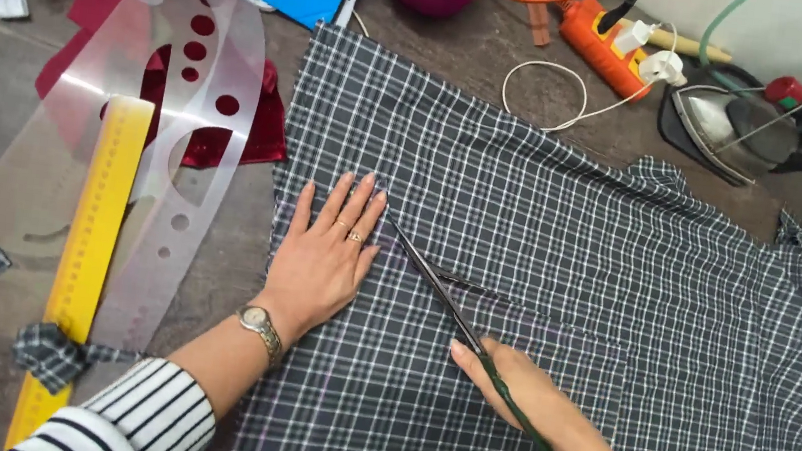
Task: The person uses shears to cut a piece of black and white checkered fabric along a marked line. After cutting, they use a yellow ruler and a purple marker to measure and mark additional lines on the fabric.
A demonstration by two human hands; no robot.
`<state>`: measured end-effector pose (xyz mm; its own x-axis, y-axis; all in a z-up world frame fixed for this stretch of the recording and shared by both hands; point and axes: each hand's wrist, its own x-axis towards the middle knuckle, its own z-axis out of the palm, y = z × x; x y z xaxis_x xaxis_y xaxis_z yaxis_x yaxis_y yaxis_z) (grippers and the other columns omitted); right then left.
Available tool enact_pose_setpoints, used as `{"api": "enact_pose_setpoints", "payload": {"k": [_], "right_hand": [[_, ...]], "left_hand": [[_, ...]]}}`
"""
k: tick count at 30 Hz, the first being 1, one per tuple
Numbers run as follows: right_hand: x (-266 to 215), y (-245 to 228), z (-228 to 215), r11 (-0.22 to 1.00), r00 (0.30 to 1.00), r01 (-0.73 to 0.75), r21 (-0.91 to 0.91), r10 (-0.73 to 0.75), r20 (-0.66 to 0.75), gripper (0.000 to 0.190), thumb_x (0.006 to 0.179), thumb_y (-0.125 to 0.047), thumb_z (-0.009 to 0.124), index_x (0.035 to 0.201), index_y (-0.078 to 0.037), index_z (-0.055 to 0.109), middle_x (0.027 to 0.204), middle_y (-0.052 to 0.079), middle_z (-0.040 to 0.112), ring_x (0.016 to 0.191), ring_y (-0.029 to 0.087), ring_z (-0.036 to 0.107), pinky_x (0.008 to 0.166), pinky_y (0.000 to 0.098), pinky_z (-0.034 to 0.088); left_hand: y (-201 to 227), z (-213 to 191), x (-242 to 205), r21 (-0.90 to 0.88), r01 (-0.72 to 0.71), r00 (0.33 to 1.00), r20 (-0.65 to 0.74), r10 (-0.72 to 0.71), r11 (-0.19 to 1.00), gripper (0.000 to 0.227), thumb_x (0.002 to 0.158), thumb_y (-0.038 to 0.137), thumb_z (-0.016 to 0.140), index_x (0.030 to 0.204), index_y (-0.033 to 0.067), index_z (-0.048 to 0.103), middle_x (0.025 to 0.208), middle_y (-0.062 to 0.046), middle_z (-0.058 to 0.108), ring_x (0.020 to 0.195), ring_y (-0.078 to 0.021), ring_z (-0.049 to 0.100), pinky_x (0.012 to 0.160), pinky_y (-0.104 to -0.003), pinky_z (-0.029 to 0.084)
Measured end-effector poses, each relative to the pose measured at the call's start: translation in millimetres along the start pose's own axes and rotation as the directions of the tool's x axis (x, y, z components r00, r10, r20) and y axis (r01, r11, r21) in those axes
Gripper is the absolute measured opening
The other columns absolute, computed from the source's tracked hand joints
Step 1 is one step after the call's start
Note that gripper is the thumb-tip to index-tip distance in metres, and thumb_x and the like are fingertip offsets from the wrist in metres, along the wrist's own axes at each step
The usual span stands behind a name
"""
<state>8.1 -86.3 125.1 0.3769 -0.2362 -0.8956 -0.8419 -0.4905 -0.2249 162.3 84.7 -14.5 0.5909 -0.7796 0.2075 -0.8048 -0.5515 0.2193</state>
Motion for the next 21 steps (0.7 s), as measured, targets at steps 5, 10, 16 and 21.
{"api": "enact_pose_setpoints", "payload": {"k": [5, 10, 16, 21], "right_hand": [[6, 3, 15, 0.991, 0.996, 0.083, 0.109, -0.078, -0.049, 0.050, 0.097, -0.053, 0.046, 0.063, -0.019, 0.031, 0.056, -0.005, 0.033, 0.052, 0.008, 0.031, 0.056, 0.0211, 0.039], [14, 11, 28, 0.979, 0.995, 0.060, 0.197, -0.043, -0.089, 0.049, 0.098, -0.050, 0.049, 0.064, -0.019, 0.032, 0.056, -0.006, 0.033, 0.051, 0.008, 0.029, 0.054, 0.0209, 0.035], [21, 20, 39, 0.937, 0.977, 0.191, 0.292, -0.155, -0.144, 0.049, 0.101, -0.039, 0.051, 0.060, -0.019, 0.033, 0.054, -0.007, 0.030, 0.048, 0.007, 0.025, 0.050, 0.0230, 0.029], [13, 10, 38, 0.941, 0.979, 0.197, 0.276, -0.174, -0.106, 0.048, 0.100, -0.046, 0.048, 0.062, -0.019, 0.033, 0.056, -0.006, 0.030, 0.050, 0.008, 0.027, 0.052, 0.0230, 0.033]], "left_hand": [[1, 0, 0, 0.058, 0.008, 0.999, 0.032, -0.010, 0.998, 0.061, 0.099, 0.043, 0.022, 0.153, 0.0141, 0.019, 0.161, -0.006, 0.013, 0.149, -0.0244, 0.009, 0.120, -0.052, 0.004], [1, -1, 1, 0.034, 0.009, 0.999, 0.031, -0.010, 0.999, 0.061, 0.098, 0.041, 0.024, 0.152, 0.0134, 0.021, 0.161, -0.006, 0.014, 0.149, -0.0246, 0.010, 0.119, -0.052, 0.006], [1, 0, 1, 0.032, 0.012, 0.999, 0.033, -0.013, 0.999, 0.061, 0.098, 0.041, 0.024, 0.153, 0.0134, 0.019, 0.161, -0.006, 0.011, 0.149, -0.0249, 0.007, 0.119, -0.052, 0.005], [1, -1, 0, 0.032, 0.007, 1.000, 0.025, -0.008, 0.999, 0.062, 0.098, 0.041, 0.024, 0.153, 0.0125, 0.018, 0.162, -0.007, 0.010, 0.149, -0.0259, 0.007, 0.119, -0.052, 0.006]]}}
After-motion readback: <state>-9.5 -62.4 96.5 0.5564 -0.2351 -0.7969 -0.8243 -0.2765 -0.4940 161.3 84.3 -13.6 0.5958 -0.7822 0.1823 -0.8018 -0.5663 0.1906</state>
